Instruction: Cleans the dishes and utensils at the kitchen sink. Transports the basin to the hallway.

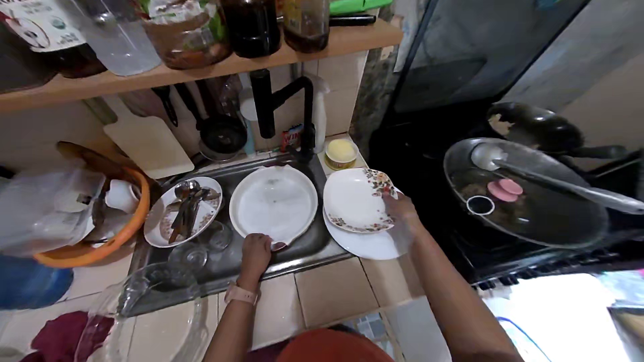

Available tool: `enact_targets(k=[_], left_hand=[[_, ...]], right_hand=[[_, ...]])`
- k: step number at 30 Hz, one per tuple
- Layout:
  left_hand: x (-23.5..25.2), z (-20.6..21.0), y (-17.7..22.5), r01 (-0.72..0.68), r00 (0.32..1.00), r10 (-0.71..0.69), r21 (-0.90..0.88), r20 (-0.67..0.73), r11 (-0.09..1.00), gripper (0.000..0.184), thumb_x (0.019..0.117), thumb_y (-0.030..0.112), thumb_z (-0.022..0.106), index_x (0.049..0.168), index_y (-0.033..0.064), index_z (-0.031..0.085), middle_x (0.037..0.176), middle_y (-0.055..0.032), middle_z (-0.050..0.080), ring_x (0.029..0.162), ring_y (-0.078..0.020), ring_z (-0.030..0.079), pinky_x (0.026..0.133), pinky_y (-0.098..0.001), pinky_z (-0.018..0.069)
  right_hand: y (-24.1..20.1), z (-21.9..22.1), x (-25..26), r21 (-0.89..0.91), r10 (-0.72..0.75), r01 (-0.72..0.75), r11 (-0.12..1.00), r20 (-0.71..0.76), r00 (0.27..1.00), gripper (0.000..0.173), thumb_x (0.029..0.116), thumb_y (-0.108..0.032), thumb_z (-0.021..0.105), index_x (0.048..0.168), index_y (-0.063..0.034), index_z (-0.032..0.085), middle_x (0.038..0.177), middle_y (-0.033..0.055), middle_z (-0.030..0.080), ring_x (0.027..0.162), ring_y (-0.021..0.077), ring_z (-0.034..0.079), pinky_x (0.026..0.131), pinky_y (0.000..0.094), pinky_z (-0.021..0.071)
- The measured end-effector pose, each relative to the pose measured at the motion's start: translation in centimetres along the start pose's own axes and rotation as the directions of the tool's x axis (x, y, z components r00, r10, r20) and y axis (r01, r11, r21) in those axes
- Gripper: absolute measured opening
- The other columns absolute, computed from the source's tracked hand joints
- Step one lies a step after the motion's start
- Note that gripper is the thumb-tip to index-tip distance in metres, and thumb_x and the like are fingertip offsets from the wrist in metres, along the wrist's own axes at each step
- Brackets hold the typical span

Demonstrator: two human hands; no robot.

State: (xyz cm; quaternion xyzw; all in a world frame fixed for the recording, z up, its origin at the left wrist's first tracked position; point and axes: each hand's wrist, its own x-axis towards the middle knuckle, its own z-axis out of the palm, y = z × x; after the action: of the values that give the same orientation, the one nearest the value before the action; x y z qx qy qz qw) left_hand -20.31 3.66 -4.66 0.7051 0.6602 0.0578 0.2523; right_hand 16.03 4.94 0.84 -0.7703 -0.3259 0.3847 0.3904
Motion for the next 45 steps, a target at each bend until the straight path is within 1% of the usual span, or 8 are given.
enact_targets(k=[12, 18, 22, 26, 29, 34, 40, 45], left_hand=[[0.0, -0.1, 0.0, 0.003, 1.000, -0.004, -0.007, -0.006, 1.000, 0.037, 0.1096, 0.016, 0.043, 0.127, -0.0056, 0.067, 0.138, -0.0249, 0.060, 0.141, -0.0415, 0.045, 0.121, -0.0499, 0.0290], [0.2, -1.2, -0.8, -0.027, 1.000, 0.029, -0.179, 0.008, 0.983, 0.037, 0.1079, 0.016, 0.048, 0.133, -0.0067, 0.063, 0.138, -0.0276, 0.060, 0.136, -0.0404, 0.051, 0.119, -0.0484, 0.0338], [1.2, -4.8, 0.0, -0.006, 0.999, 0.013, -0.224, 0.030, 0.975, 0.040, 0.1093, 0.019, 0.047, 0.140, -0.0055, 0.056, 0.141, -0.0278, 0.057, 0.133, -0.0383, 0.055, 0.115, -0.0480, 0.0403], [4.8, -6.8, 0.2, 0.010, 0.999, -0.003, -0.215, 0.032, 0.976, 0.039, 0.1079, 0.016, 0.051, 0.141, -0.0050, 0.056, 0.145, -0.0283, 0.053, 0.137, -0.0406, 0.050, 0.116, -0.0524, 0.0370], [8.6, -6.3, -0.1, 0.165, 0.973, -0.120, -0.228, 0.197, 0.960, 0.060, 0.1067, 0.029, 0.056, 0.153, -0.0051, 0.038, 0.151, -0.0325, 0.044, 0.141, -0.0448, 0.044, 0.116, -0.0580, 0.0347], [13.6, -4.9, 0.5, 0.208, 0.918, -0.239, 0.128, 0.316, 0.970, 0.071, 0.1079, 0.052, 0.041, 0.153, -0.0032, 0.041, 0.151, -0.0276, 0.049, 0.142, -0.0413, 0.046, 0.116, -0.0621, 0.0337], [15.3, -2.5, 4.2, -0.043, 0.894, -0.137, 0.386, 0.426, 0.921, 0.036, 0.1087, 0.018, 0.045, 0.135, -0.0023, 0.060, 0.143, -0.0247, 0.057, 0.136, -0.0419, 0.052, 0.108, -0.0667, 0.0387], [14.5, -1.4, 6.5, -0.228, 0.833, -0.023, 0.381, 0.553, 0.896, 0.033, 0.1046, 0.010, 0.051, 0.129, -0.0116, 0.059, 0.134, -0.0326, 0.059, 0.128, -0.0475, 0.055, 0.105, -0.0661, 0.0410]], right_hand=[[3.5, -1.0, 1.6, -0.093, 0.025, -0.027, 0.995, -0.030, 0.999, 0.046, 0.1107, -0.029, 0.048, 0.136, 0.0085, 0.054, 0.126, 0.0324, 0.060, 0.114, 0.0393, 0.061, 0.100, 0.0544, 0.0474], [1.5, -1.7, 2.8, -0.520, -0.048, 0.004, 0.854, -0.071, 0.996, 0.045, 0.1041, -0.025, 0.061, 0.129, 0.0126, 0.059, 0.127, 0.0387, 0.060, 0.123, 0.0522, 0.057, 0.103, 0.0669, 0.0427], [-0.8, -1.3, 0.4, -0.534, -0.271, 0.191, 0.823, -0.075, 0.960, 0.037, 0.1047, -0.016, 0.058, 0.128, 0.0118, 0.061, 0.130, 0.0396, 0.057, 0.127, 0.0571, 0.052, 0.104, 0.0708, 0.0401], [-3.5, 1.8, -3.4, -0.414, -0.379, 0.388, 0.823, 0.109, 0.919, 0.037, 0.1075, -0.016, 0.052, 0.131, 0.0113, 0.058, 0.122, 0.0342, 0.064, 0.114, 0.0485, 0.063, 0.100, 0.0631, 0.0473], [-4.7, 6.2, -6.2, -0.314, -0.323, 0.418, 0.852, 0.313, 0.893, 0.035, 0.1073, -0.015, 0.053, 0.132, 0.0096, 0.059, 0.120, 0.0290, 0.066, 0.113, 0.0392, 0.066, 0.101, 0.0527, 0.0494], [-4.1, 12.1, -8.7, -0.346, -0.142, 0.421, 0.838, 0.608, 0.782, 0.039, 0.1093, -0.021, 0.048, 0.133, 0.0079, 0.060, 0.129, 0.0273, 0.064, 0.124, 0.0370, 0.061, 0.110, 0.0487, 0.0443], [0.2, 15.5, -8.5, -0.387, 0.078, 0.245, 0.889, 0.654, 0.753, 0.043, 0.1089, -0.028, 0.049, 0.129, 0.0083, 0.063, 0.133, 0.0292, 0.061, 0.128, 0.0399, 0.058, 0.112, 0.0528, 0.0420], [1.8, 17.0, -8.1, 0.028, 0.210, -0.272, 0.962, 0.563, 0.800, 0.047, 0.1093, -0.026, 0.051, 0.141, 0.0084, 0.048, 0.132, 0.0287, 0.058, 0.114, 0.0344, 0.063, 0.100, 0.0446, 0.0509]])
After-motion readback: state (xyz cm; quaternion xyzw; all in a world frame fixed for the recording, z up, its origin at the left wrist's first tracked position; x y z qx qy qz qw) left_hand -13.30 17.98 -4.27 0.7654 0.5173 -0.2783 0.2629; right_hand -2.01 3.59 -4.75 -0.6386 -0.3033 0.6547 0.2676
